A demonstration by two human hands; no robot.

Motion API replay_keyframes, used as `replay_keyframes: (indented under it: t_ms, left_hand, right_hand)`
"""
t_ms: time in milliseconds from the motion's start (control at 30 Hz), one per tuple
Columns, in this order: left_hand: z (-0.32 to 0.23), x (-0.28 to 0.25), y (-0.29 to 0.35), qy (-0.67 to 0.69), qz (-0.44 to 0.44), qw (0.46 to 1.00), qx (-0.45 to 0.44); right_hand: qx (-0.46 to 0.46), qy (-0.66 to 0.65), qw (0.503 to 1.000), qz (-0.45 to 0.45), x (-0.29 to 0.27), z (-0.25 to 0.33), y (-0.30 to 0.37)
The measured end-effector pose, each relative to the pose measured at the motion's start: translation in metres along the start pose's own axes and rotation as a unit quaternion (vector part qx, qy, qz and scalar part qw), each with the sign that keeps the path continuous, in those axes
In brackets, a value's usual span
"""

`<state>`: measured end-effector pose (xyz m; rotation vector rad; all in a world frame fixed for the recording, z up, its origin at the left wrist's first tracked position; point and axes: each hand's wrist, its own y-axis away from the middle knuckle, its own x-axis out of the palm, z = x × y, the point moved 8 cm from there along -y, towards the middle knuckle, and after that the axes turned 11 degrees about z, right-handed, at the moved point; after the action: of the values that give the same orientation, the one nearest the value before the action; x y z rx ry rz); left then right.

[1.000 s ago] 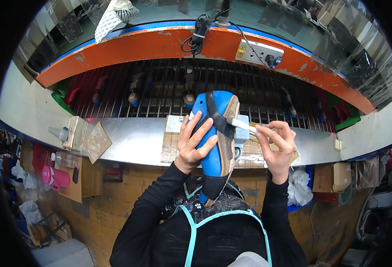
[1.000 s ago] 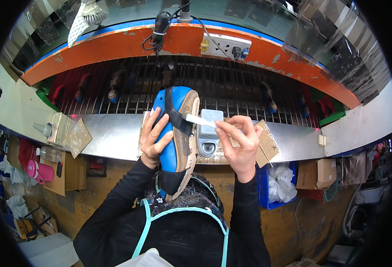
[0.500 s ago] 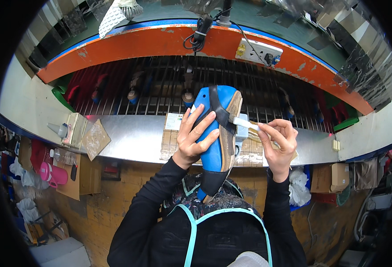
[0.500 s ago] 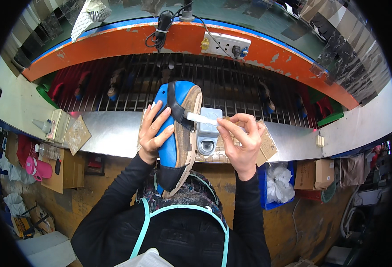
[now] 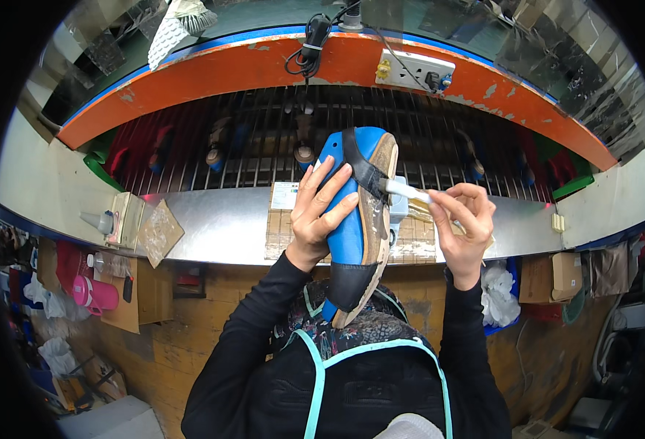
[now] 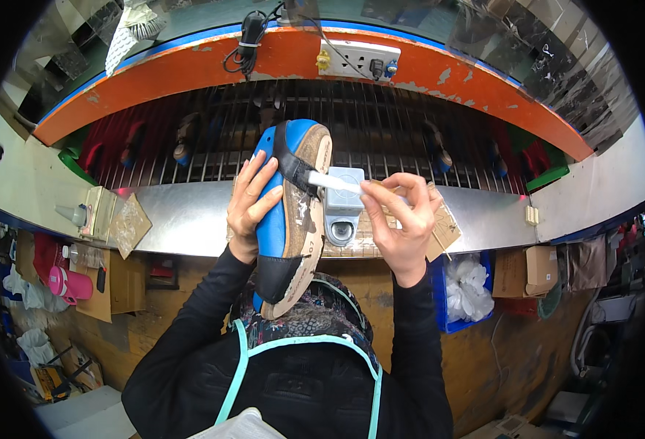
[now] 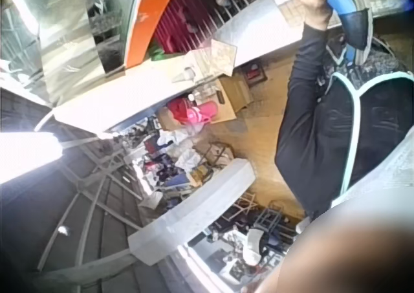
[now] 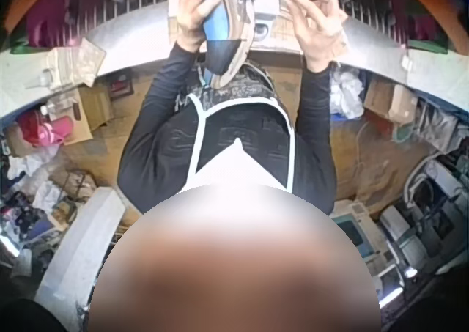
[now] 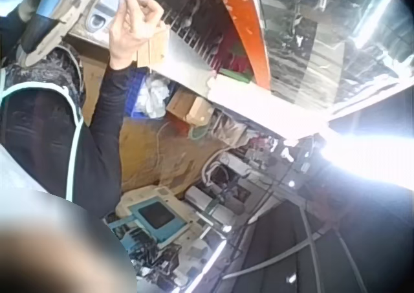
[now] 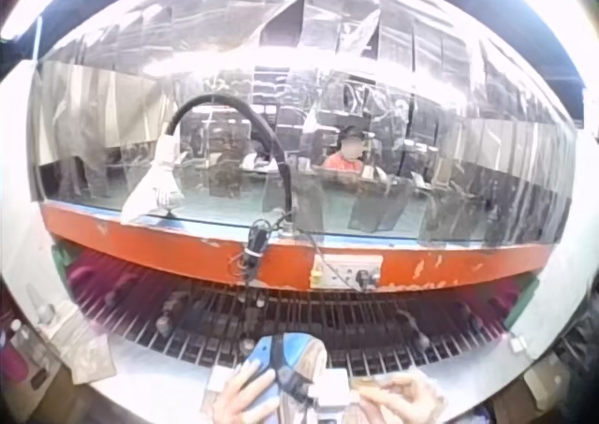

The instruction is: The person holds a blue sandal and uses a small brush to apply glue from a container onto the sole and strap areas. The person repeatedly dips the brush into the glue and spreads it across the sandal's surface.

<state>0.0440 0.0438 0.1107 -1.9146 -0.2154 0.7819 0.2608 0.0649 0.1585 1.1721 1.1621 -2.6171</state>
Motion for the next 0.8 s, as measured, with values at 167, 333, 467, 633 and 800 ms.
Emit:
replay_keyframes:
  t_ms: [167,333,467,633,800]
  left_hand:
    - [0.005,0.002,-0.001,-0.009,-0.035,0.999,-0.004]
    - [0.002,0.006,-0.001,-0.039,-0.02,0.999,0.004]
    - [-0.001,0.006,-0.002,-0.068,-0.013,0.998,0.007]
    - [-0.002,0.005,-0.003,-0.099,0.006,0.994,0.046]
    - [0.004,0.001,-0.001,-0.106,0.006,0.994,0.027]
  right_hand:
    - [0.072,-0.143,0.985,0.063,0.012,-0.006,0.024]
    - [0.089,-0.066,0.993,0.029,0.011,0.0,0.027]
    - [0.07,0.017,0.997,0.004,0.009,0.011,0.023]
    - [0.017,0.126,0.991,-0.034,0.01,0.026,0.018]
    - [-0.01,0.19,0.98,-0.063,0.016,0.034,0.017]
